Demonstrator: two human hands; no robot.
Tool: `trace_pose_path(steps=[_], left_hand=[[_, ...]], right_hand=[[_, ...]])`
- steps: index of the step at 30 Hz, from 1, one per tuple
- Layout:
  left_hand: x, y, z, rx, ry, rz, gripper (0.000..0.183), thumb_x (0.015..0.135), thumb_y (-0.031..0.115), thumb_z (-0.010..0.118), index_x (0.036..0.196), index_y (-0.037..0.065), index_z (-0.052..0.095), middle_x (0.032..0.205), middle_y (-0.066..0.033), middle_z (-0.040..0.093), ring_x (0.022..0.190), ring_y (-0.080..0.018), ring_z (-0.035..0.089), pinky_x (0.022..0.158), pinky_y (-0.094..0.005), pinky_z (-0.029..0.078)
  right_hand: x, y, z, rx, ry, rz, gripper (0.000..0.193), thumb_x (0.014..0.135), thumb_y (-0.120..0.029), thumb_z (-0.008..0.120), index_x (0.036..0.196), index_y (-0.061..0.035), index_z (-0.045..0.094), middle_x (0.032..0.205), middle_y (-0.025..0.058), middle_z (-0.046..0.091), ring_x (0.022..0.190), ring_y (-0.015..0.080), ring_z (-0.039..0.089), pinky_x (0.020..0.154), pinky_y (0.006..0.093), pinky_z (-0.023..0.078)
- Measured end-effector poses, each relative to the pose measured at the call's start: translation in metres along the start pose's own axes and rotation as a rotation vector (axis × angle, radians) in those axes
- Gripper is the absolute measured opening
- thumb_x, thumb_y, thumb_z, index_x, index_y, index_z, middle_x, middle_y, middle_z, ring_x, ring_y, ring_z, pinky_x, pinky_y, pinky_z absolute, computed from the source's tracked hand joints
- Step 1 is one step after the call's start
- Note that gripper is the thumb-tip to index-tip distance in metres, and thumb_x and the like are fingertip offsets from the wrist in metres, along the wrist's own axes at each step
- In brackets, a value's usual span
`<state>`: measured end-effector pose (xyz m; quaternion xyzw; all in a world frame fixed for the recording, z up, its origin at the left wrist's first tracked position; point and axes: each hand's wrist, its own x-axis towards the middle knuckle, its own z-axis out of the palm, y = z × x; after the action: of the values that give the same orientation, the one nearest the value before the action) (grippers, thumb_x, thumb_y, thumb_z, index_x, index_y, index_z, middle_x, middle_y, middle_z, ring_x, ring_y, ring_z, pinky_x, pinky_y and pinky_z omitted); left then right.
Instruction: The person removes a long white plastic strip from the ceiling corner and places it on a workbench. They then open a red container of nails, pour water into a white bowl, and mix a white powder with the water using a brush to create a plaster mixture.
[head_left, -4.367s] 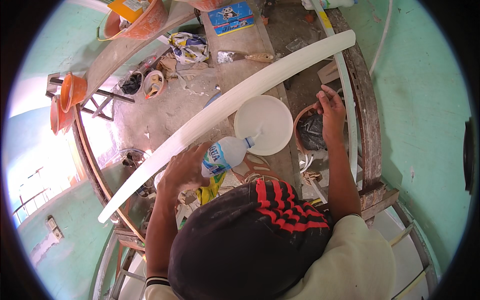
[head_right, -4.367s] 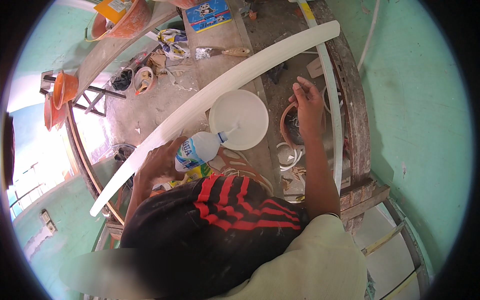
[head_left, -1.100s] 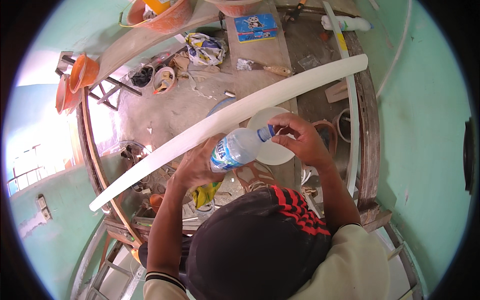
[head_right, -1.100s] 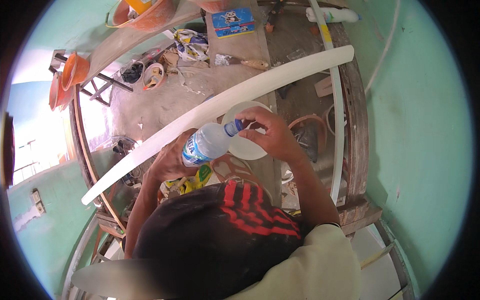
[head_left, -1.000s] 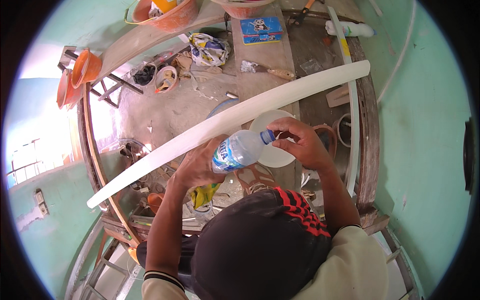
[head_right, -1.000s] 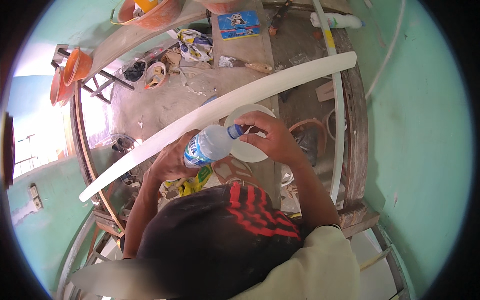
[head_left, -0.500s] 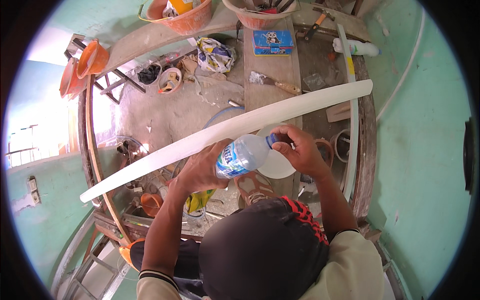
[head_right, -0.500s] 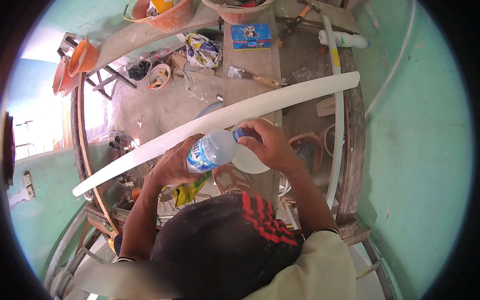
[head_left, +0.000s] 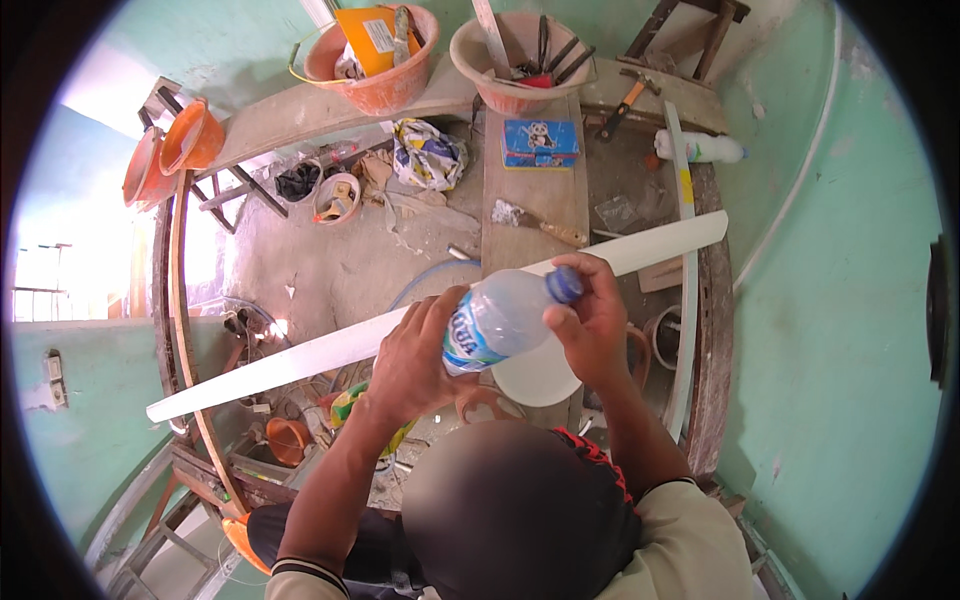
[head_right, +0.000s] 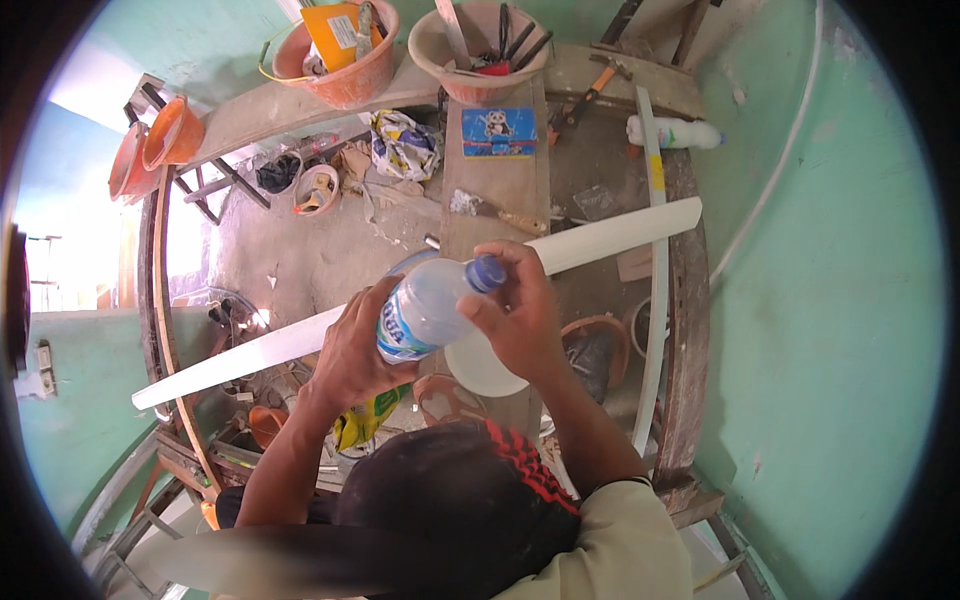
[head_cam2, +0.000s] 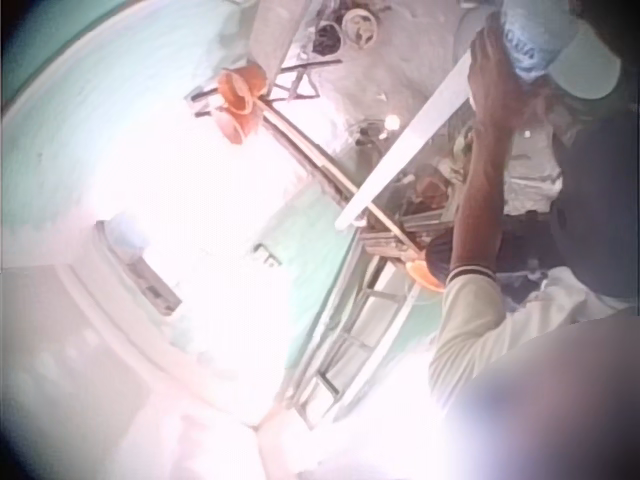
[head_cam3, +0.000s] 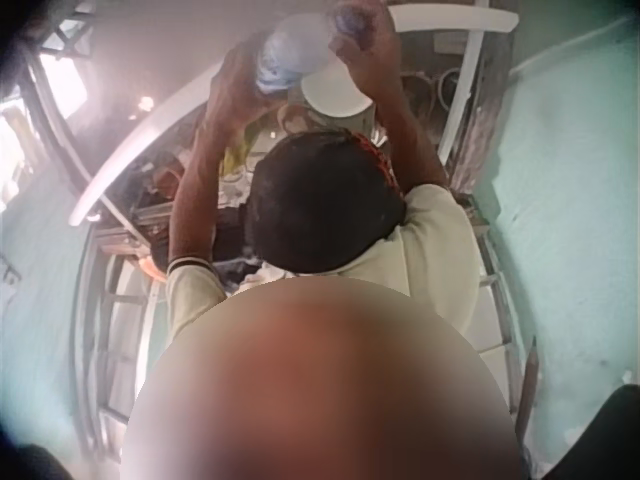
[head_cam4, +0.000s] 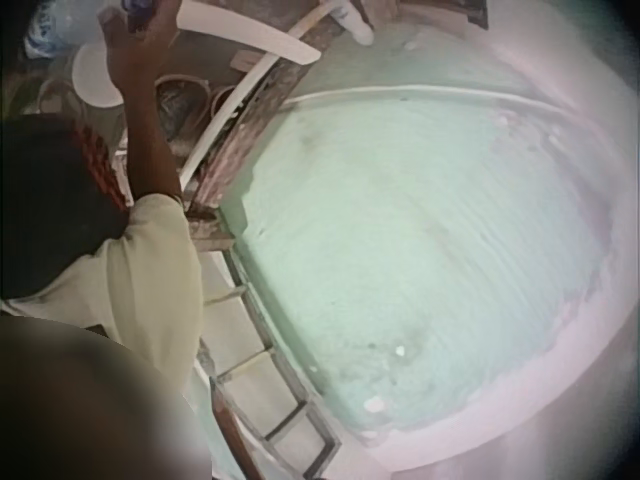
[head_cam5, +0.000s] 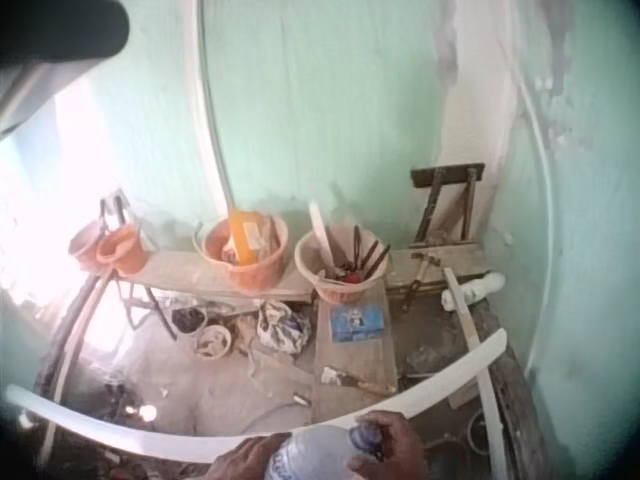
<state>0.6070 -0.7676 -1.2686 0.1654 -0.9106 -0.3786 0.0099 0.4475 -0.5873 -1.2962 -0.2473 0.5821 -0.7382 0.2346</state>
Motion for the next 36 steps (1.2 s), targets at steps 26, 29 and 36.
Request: trace_pose_path(steps=[26,29,36], left_hand=[[-0.058,-0.173,0.005,-0.356,0.664,-0.524,0.05,0.103,0.017,0.07,0.148,0.001,0.055,0.113,-0.0115,0.072,0.097,-0.0162,0.069,0.081,-0.0312,0.057],[-0.071,-0.181,0.021,-0.335,0.627,-0.566,0.048,0.103,0.015,0.07,0.147,0.002,0.056,0.111,-0.0108,0.073,0.097,-0.0159,0.069,0.08,-0.0306,0.056],[-0.071,-0.174,0.054,-0.377,0.627,-0.547,0.033,0.103,0.013,0.069,0.134,0.003,0.065,0.1,-0.0061,0.074,0.088,-0.0114,0.067,0.077,-0.0295,0.056]], right_hand=[[0.341,-0.01,-0.088,-0.288,0.495,-0.407,0.05,0.098,-0.034,0.077,0.125,0.0013,0.054,0.094,0.0058,0.066,0.079,0.0136,0.063,0.069,0.0303,0.054],[0.309,0.004,-0.106,-0.276,0.437,-0.239,0.051,0.099,-0.03,0.077,0.132,0.0011,0.052,0.088,0.0032,0.065,0.073,0.01,0.061,0.066,0.0269,0.052],[0.199,0.071,-0.126,-0.467,0.297,-0.014,0.043,0.096,-0.026,0.08,0.127,0.0,0.065,0.083,0.0011,0.069,0.072,0.0102,0.062,0.066,0.0254,0.05]])
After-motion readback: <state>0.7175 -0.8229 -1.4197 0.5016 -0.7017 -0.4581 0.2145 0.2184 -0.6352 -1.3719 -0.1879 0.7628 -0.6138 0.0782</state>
